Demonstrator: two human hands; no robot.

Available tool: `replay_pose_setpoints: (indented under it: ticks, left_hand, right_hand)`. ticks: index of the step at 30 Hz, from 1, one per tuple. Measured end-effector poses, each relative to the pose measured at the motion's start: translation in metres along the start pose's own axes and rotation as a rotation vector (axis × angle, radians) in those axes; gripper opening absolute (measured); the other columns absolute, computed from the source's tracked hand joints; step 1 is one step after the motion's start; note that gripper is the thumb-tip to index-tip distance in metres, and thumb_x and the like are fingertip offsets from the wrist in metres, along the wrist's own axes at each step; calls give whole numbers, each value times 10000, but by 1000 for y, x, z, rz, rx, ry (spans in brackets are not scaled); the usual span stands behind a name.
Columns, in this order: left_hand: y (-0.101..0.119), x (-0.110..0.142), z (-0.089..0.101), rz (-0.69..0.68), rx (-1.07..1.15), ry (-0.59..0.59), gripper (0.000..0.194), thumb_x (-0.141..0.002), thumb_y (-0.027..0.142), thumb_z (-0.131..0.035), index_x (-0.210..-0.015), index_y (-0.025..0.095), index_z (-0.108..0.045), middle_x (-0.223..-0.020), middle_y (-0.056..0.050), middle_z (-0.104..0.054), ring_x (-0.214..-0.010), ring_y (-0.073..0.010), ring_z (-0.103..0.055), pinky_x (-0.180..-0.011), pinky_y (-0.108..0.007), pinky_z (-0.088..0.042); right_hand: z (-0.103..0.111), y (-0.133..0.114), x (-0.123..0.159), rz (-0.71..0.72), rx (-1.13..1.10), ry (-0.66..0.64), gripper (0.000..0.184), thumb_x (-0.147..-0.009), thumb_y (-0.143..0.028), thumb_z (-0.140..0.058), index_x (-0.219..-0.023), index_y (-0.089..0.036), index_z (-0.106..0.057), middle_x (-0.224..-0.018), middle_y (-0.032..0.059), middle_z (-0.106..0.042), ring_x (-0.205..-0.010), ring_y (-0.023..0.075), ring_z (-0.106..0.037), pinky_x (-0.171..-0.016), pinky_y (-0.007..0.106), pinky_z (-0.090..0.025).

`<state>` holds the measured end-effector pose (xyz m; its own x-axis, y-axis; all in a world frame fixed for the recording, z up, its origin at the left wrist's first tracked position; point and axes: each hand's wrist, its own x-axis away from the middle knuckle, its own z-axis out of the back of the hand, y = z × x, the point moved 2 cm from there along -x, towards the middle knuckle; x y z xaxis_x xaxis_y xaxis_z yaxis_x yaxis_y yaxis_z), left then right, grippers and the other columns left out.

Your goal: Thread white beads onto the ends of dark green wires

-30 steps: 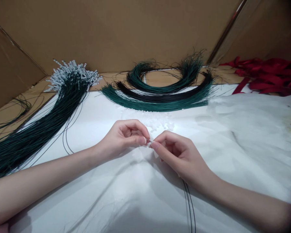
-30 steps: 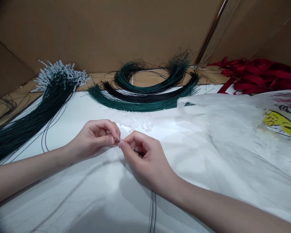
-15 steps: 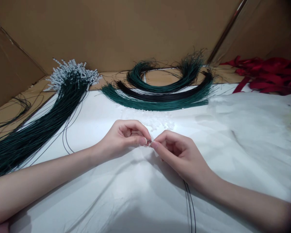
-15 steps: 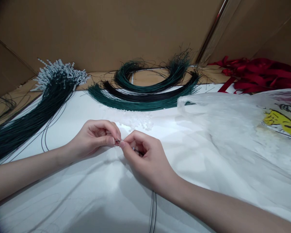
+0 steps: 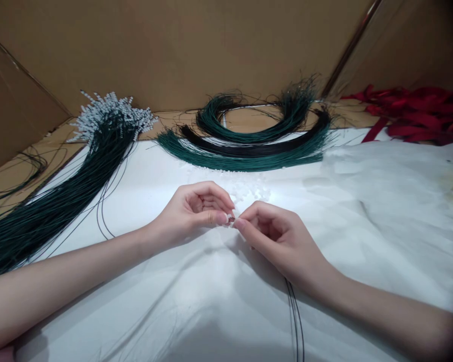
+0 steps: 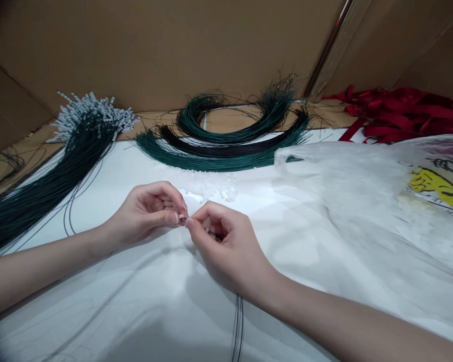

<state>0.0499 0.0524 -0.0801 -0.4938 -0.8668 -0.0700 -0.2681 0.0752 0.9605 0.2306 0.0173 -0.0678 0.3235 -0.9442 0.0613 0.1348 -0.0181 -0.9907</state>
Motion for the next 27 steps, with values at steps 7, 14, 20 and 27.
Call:
replay_pose_setpoints:
  ticks: [7, 14, 20, 27]
  left_hand:
    - [-1, 2, 1, -11, -43, 5, 214, -768, 63, -784, -941, 165, -710, -835, -12, -745, -755, -86, -707, -728, -153, -576]
    - [1, 1, -3, -6, -126, 38, 213, -748, 105, -810, -926, 150, -700, -811, -27, -746, -749, -110, -715, -715, -174, -578]
    - [4, 3, -2, -9, -224, 36, 202, -750, 127, -813, -912, 145, -694, -812, -22, -739, -750, -114, -721, -713, -176, -585]
    - [5, 2, -3, -13, -191, 20, 215, -748, 93, -807, -914, 152, -685, -808, -9, -747, -760, -101, -727, -720, -155, -589]
  right_hand:
    - [0, 0, 0, -2, 24, -4, 212, -894, -295, -601, -731, -160, -586, -600, -45, -460, -537, 78, -375, -486, 234, -260]
    - [1, 1, 2, 0, 45, 10, 205, -874, -282, -607, -707, -164, -596, -589, -42, -459, -526, 80, -361, -479, 245, -239]
    - [1, 3, 1, -2, 60, 21, 198, -866, -276, -612, -703, -166, -597, -579, -46, -450, -521, 78, -349, -472, 247, -226]
    - [1, 2, 1, 7, 94, 10, 186, -861, -265, -602, -701, -169, -604, -583, -44, -433, -536, 88, -341, -486, 251, -238]
